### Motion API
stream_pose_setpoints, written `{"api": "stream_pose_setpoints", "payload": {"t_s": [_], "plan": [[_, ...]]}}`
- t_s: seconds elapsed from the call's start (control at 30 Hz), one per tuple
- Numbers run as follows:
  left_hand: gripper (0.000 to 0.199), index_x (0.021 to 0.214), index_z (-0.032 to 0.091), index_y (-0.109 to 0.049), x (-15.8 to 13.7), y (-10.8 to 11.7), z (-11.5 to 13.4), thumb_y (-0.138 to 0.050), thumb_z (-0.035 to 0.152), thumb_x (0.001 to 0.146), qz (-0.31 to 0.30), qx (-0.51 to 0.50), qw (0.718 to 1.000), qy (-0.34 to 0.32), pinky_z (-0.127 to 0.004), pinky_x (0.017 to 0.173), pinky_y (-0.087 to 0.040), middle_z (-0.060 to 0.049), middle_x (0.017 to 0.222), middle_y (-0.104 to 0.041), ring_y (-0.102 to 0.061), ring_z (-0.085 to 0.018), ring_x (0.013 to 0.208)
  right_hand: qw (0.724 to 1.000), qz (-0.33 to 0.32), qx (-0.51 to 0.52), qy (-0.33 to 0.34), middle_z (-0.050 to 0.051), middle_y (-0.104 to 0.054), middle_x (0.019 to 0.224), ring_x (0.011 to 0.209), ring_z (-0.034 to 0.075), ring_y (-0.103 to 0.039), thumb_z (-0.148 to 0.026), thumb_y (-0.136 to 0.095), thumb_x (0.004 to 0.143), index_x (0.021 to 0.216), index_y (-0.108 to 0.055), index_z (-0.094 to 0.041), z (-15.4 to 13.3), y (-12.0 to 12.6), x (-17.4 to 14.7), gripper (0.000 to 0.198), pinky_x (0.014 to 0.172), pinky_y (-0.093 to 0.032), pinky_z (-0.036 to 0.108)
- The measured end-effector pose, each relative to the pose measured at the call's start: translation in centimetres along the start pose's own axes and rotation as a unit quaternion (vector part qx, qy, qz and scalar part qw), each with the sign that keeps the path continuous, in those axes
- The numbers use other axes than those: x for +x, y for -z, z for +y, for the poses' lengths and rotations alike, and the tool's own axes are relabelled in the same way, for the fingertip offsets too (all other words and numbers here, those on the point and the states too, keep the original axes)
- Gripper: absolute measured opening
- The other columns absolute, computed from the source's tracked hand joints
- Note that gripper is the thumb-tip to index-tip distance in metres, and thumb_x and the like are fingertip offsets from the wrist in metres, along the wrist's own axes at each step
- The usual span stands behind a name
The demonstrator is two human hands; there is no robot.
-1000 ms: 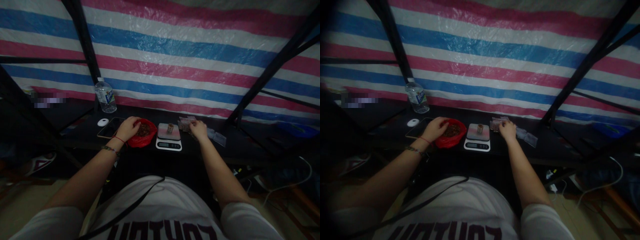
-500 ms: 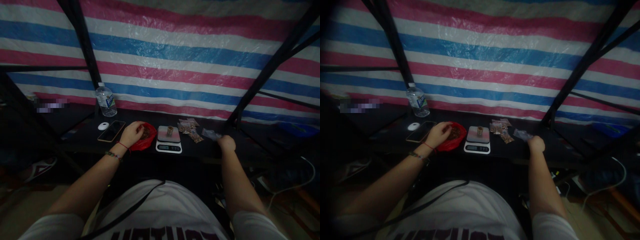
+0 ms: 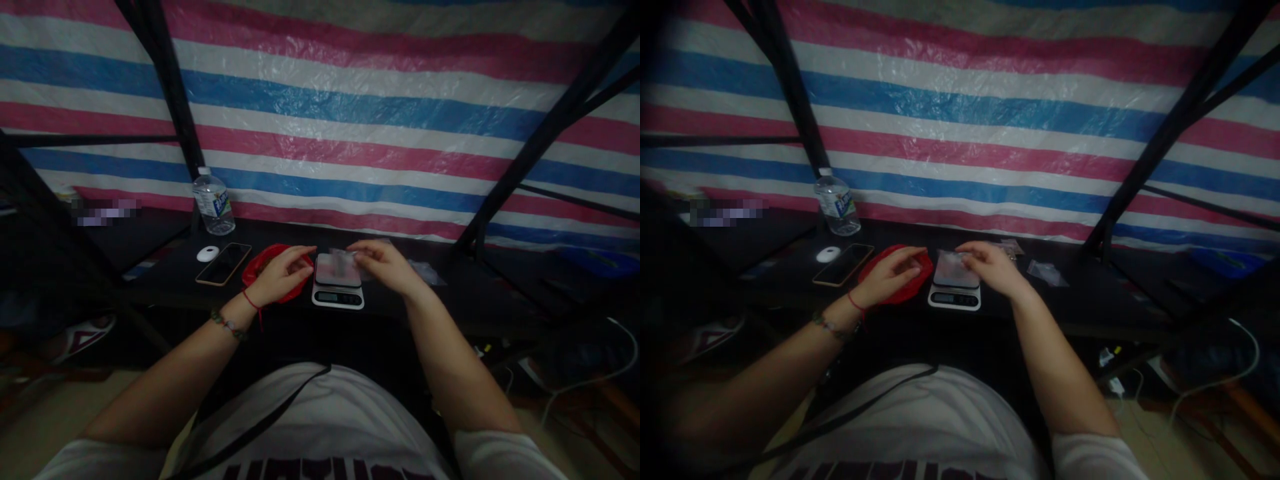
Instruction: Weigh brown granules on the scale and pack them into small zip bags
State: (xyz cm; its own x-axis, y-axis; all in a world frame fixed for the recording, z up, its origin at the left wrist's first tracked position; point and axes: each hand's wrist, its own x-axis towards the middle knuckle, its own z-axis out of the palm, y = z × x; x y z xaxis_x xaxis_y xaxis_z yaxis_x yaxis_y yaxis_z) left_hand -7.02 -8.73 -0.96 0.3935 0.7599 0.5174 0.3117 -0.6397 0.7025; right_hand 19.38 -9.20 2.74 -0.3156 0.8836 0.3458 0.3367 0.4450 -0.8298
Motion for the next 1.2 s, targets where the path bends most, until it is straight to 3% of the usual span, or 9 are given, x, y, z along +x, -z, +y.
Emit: {"api": "stream_pose_setpoints", "payload": {"t_s": [0.1,0.2,0.33,0.57,0.7,0.8,0.9,1.0,1.2], "plan": [[0.043,0.117,0.017,-0.061,-0.2,-0.3,0.2,-0.058,0.043,0.083,-0.046,-0.094,0.994,0.031,-0.032,0.079,-0.054,-0.01,0.105,-0.069,-0.065,-0.019,0.086,0.996,-0.07,0.053,0.014,0.002,-0.067,0.082,0.067,0.013,-0.06,-0.033,-0.061,0.078,0.098,-0.067,-0.02,-1.6,-3.4,0.5,0.025,0.06,-0.047,0.023],[0.033,0.096,0.015,-0.066,-0.3,-0.3,-0.2,-0.061,0.044,0.08,-0.079,-0.163,0.981,0.07,-0.031,0.068,-0.054,-0.006,0.077,-0.069,-0.065,-0.018,0.07,0.996,-0.045,0.071,0.009,0.0,-0.064,0.075,0.061,0.011,-0.056,-0.032,-0.062,0.077,0.096,-0.067,-0.019,-1.5,-4.3,0.9,0.023,0.055,-0.044,0.021],[0.036,0.087,0.014,-0.065,-0.3,-0.5,-0.5,-0.069,0.046,0.073,-0.106,-0.253,0.955,0.112,-0.027,0.059,-0.051,-0.005,0.072,-0.069,-0.063,-0.015,0.06,0.994,-0.002,0.107,-0.024,-0.001,-0.061,0.07,0.054,0.01,-0.051,-0.032,-0.063,0.076,0.095,-0.067,-0.019,-0.2,-4.5,0.9,0.024,0.05,-0.04,0.021],[0.025,0.071,0.011,-0.064,-0.2,-1.1,-0.2,-0.063,0.036,0.077,-0.144,-0.199,0.958,0.145,-0.021,0.051,-0.044,-0.003,0.057,-0.064,-0.059,-0.012,0.051,0.997,-0.001,0.077,-0.032,0.002,-0.065,0.078,0.063,0.013,-0.057,-0.034,-0.061,0.078,0.098,-0.067,-0.018,1.9,-5.4,0.6,0.026,0.059,-0.045,0.026],[0.023,0.063,0.014,-0.06,-0.1,-1.5,-0.4,-0.053,0.029,0.078,-0.089,-0.157,0.969,0.169,-0.019,0.046,-0.041,0.0,0.051,-0.06,-0.056,-0.011,0.045,0.981,0.164,-0.079,0.065,0.007,-0.066,0.101,0.097,0.022,-0.058,-0.029,-0.063,0.077,0.098,-0.067,-0.019,1.7,-5.6,-0.1,0.024,0.088,-0.046,0.039],[0.026,0.062,0.015,-0.059,-0.2,-1.8,-0.3,-0.048,0.03,0.081,-0.022,-0.082,0.983,0.165,-0.019,0.044,-0.04,0.001,0.048,-0.058,-0.054,-0.01,0.043,0.952,0.258,-0.131,0.1,0.008,-0.064,0.097,0.097,0.022,-0.058,-0.029,-0.061,0.08,0.09,-0.066,-0.019,1.0,-6.7,-1.0,0.015,0.09,-0.045,0.04],[0.02,0.069,0.015,-0.064,-0.3,-2.1,-0.1,-0.055,0.03,0.078,0.02,-0.032,0.992,0.122,-0.021,0.052,-0.046,-0.001,0.058,-0.065,-0.06,-0.013,0.053,0.982,0.174,-0.05,0.053,0.008,-0.065,0.096,0.081,0.019,-0.061,-0.037,-0.065,0.078,0.098,-0.063,-0.019,0.9,-8.6,-1.5,0.027,0.072,-0.052,0.033],[0.018,0.084,0.014,-0.069,-0.5,-2.5,0.3,-0.061,0.027,0.072,0.02,-0.038,0.994,0.102,-0.023,0.062,-0.05,-0.004,0.078,-0.072,-0.066,-0.016,0.069,0.994,0.099,0.051,0.004,0.008,-0.066,0.104,0.081,0.019,-0.064,-0.039,-0.07,0.072,0.107,-0.06,-0.02,1.8,-10.3,-1.3,0.041,0.069,-0.054,0.032],[0.022,0.079,0.016,-0.071,-0.7,-2.8,1.3,-0.054,0.03,0.082,0.001,0.053,0.997,0.06,-0.022,0.061,-0.047,-0.003,0.072,-0.071,-0.065,-0.014,0.065,0.993,0.093,0.075,-0.006,0.006,-0.072,0.091,0.082,0.021,-0.067,-0.032,-0.056,0.083,0.095,-0.067,-0.02,3.4,-10.5,-0.8,0.02,0.077,-0.056,0.037]]}}
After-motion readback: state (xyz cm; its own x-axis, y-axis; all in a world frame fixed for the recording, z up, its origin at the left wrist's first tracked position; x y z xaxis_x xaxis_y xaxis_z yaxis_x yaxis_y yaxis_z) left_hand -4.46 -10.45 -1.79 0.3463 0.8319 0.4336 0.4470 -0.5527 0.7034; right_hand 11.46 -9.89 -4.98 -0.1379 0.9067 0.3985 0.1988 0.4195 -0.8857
